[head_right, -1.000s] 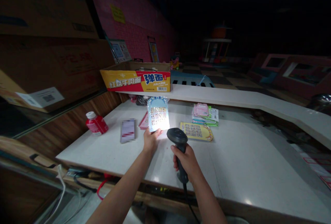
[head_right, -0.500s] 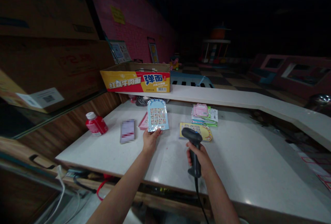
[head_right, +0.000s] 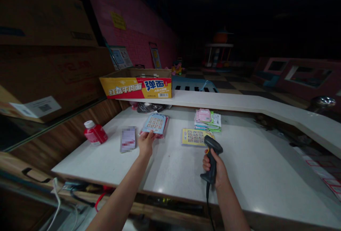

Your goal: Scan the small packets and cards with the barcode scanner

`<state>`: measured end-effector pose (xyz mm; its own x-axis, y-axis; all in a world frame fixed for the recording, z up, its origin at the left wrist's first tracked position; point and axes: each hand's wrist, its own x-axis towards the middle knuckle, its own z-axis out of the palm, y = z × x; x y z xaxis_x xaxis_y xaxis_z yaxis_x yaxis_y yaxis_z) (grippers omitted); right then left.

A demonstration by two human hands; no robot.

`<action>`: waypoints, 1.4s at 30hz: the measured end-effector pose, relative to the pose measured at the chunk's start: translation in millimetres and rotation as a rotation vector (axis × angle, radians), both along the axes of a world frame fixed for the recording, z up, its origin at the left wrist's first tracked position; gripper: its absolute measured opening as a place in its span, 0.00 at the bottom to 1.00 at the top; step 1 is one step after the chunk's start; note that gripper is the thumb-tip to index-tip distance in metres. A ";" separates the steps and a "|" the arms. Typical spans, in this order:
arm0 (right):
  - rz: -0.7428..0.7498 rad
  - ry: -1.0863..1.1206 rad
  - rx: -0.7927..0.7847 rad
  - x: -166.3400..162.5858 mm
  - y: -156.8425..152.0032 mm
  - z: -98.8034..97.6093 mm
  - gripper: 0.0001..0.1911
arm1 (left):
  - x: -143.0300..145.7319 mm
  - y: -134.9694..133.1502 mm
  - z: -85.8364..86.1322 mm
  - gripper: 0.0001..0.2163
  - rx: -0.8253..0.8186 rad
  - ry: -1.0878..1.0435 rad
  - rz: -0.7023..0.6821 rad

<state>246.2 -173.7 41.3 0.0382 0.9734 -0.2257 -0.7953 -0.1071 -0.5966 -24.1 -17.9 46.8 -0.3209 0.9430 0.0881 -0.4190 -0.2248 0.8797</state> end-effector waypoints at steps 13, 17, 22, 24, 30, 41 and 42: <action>-0.025 0.105 -0.010 1.6 -3.1 -1.8 0.15 | -36.4 -29.4 11.8 0.11 0.127 1.311 0.210; -0.015 0.120 -0.007 2.4 -3.1 -1.7 0.15 | -31.0 -32.5 14.2 0.20 0.306 1.699 0.082; -0.028 0.133 -0.009 2.3 -3.7 -2.2 0.16 | -28.4 -23.0 6.8 0.21 0.238 1.841 0.031; -0.032 0.136 -0.006 1.8 -3.7 -1.9 0.16 | -28.0 -20.6 7.0 0.20 0.242 1.834 0.037; -0.035 0.126 -0.004 0.8 -2.5 -0.8 0.16 | -1.0 -27.8 13.0 0.16 0.354 1.638 0.096; -0.027 0.152 0.004 1.9 5.8 -4.9 0.16 | 124.4 -2.1 26.4 0.20 -0.173 1.481 -0.266; -0.027 0.155 0.009 1.8 6.4 -5.3 0.16 | 128.2 1.3 27.2 0.23 -0.208 1.500 -0.276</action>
